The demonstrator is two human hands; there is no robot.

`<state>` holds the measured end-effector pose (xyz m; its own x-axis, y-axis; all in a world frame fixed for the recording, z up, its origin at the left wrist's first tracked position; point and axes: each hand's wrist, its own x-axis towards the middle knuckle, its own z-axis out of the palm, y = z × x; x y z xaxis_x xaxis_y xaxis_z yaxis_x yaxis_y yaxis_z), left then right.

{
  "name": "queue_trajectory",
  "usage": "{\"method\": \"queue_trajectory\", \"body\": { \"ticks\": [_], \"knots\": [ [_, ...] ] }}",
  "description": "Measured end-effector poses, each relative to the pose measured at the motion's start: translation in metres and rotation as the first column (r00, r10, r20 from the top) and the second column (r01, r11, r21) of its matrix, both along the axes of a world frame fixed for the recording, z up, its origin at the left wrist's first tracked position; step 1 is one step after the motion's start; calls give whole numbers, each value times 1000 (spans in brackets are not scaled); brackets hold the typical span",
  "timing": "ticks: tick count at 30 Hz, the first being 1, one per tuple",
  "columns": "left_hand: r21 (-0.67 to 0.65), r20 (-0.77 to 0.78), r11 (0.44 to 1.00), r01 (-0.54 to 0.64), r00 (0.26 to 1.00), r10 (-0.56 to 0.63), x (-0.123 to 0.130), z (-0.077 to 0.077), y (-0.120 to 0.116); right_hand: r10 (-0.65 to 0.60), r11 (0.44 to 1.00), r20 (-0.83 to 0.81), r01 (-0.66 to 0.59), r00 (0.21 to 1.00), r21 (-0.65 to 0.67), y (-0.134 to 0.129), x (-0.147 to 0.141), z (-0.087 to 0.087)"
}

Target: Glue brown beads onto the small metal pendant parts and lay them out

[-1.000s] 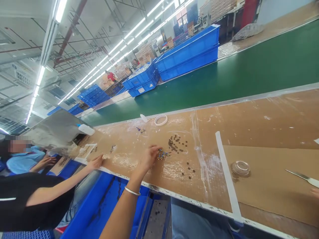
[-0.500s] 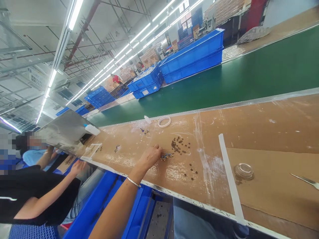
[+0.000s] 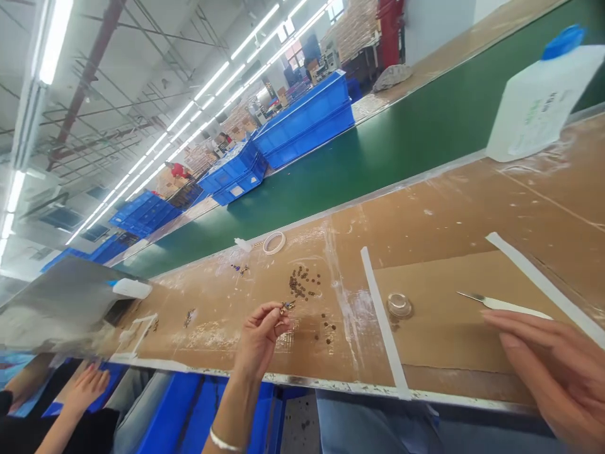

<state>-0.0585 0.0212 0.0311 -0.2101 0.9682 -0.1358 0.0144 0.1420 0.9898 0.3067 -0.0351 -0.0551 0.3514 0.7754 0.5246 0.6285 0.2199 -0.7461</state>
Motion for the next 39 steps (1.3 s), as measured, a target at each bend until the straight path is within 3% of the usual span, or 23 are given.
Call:
{"method": "queue_trajectory", "body": {
  "ticks": [3,7,14,18,24,28,33,39],
  "knots": [
    [-41,-30,999,25,999,-26,27,0,-9,73,996,39,-75,997,38,3,-2,12],
    [-53,-239,991,127,961,-136,50,4,-11,54,997,49,-57,997,53,8,-2,18],
    [6,-505,943,331,815,-283,88,14,-2,88,990,8,-88,996,110,8,-1,16],
    [16,-655,886,464,674,-342,113,18,5,103,982,5,-102,995,160,10,-2,16],
    [34,-866,763,646,399,-300,143,24,20,98,977,31,-103,995,186,13,-3,15],
    [21,-929,695,718,271,-252,153,23,27,99,975,20,-102,995,196,13,-4,15],
    [-4,-956,662,750,191,-222,157,19,32,86,975,16,-87,996,203,12,-3,15],
    [3,-964,619,786,167,-208,161,19,36,77,977,20,-79,997,196,13,-2,16]
  ]
}}
